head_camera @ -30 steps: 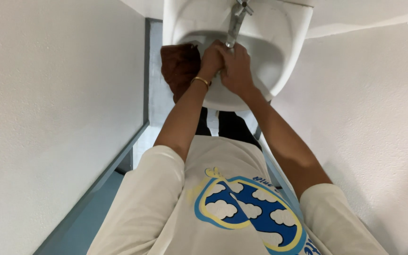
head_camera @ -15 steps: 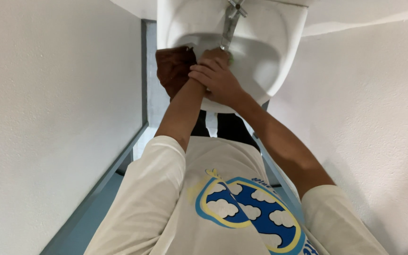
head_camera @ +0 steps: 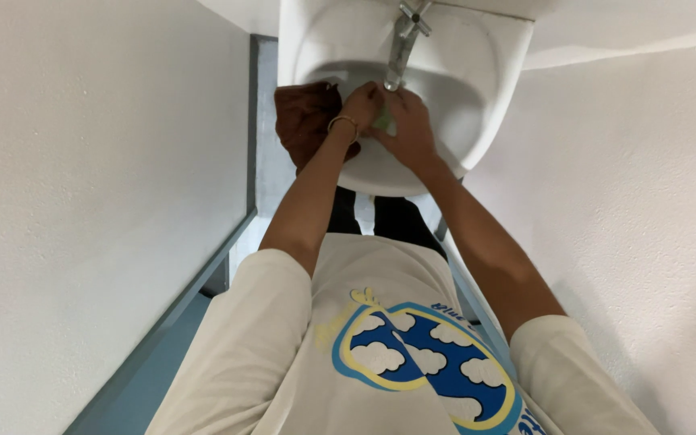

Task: Cleaning the toilet tank, sink, and bathroom door using a cloth.

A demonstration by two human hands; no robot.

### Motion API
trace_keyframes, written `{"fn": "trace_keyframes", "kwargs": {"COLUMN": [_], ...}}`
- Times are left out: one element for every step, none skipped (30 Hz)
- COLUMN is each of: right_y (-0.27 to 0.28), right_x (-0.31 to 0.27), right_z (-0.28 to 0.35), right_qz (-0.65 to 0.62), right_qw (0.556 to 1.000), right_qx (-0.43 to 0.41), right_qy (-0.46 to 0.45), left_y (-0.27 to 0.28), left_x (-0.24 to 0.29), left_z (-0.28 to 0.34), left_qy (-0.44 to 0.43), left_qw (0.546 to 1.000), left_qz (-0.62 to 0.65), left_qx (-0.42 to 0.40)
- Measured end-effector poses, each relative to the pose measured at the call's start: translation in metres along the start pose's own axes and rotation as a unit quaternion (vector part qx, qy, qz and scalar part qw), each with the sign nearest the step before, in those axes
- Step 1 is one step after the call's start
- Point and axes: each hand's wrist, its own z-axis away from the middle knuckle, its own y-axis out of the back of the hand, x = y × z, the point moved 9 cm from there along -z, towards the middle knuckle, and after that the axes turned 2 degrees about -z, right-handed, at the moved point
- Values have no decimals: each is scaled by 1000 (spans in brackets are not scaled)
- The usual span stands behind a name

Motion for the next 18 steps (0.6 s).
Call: {"fn": "trace_keyframes", "kwargs": {"right_y": [3,0,-3,-2,-5,-9,-14,-19,-24,-28,-29,-30,-20,-9,2,5,2,-1], "right_x": [0,16,31,29,34,37,45,55,64,68,73,79,66,51,36,31,30,27], "right_z": [0,4,11,8,9,11,11,11,11,10,10,8,5,1,-2,-5,-4,-3], "right_qz": [0,-27,-53,-53,-109,-165,-165,-185,-205,-205,-187,-169,-169,-200,-232,-232,-271,-308], "right_qw": [1000,996,982,982,969,950,950,944,937,937,939,942,942,940,937,937,916,893], "right_qx": [0,-36,-72,-72,-79,-86,-87,-77,-66,-67,-61,-53,-53,-42,-31,-32,-48,-64], "right_qy": [1,-82,-165,-165,-208,-249,-249,-262,-274,-274,-281,-287,-286,-273,-261,-259,-291,-322], "left_y": [5,9,12,11,9,7,7,6,6,3,1,-1,-1,7,15,20,25,30], "left_x": [11,18,24,25,27,27,29,31,34,27,21,15,9,4,-1,11,24,37], "left_z": [13,27,41,42,44,46,48,49,51,46,41,35,27,21,16,26,37,47], "left_qy": [-1,24,48,47,46,45,45,45,45,46,48,50,49,30,11,11,2,-6], "left_qw": [1000,999,995,995,993,992,991,989,987,987,987,987,987,989,988,988,991,993], "left_qz": [0,45,91,91,106,122,123,139,156,156,155,152,153,133,112,113,87,61], "left_qx": [1,9,18,18,12,6,7,3,-2,-1,4,9,10,57,104,105,105,104]}}
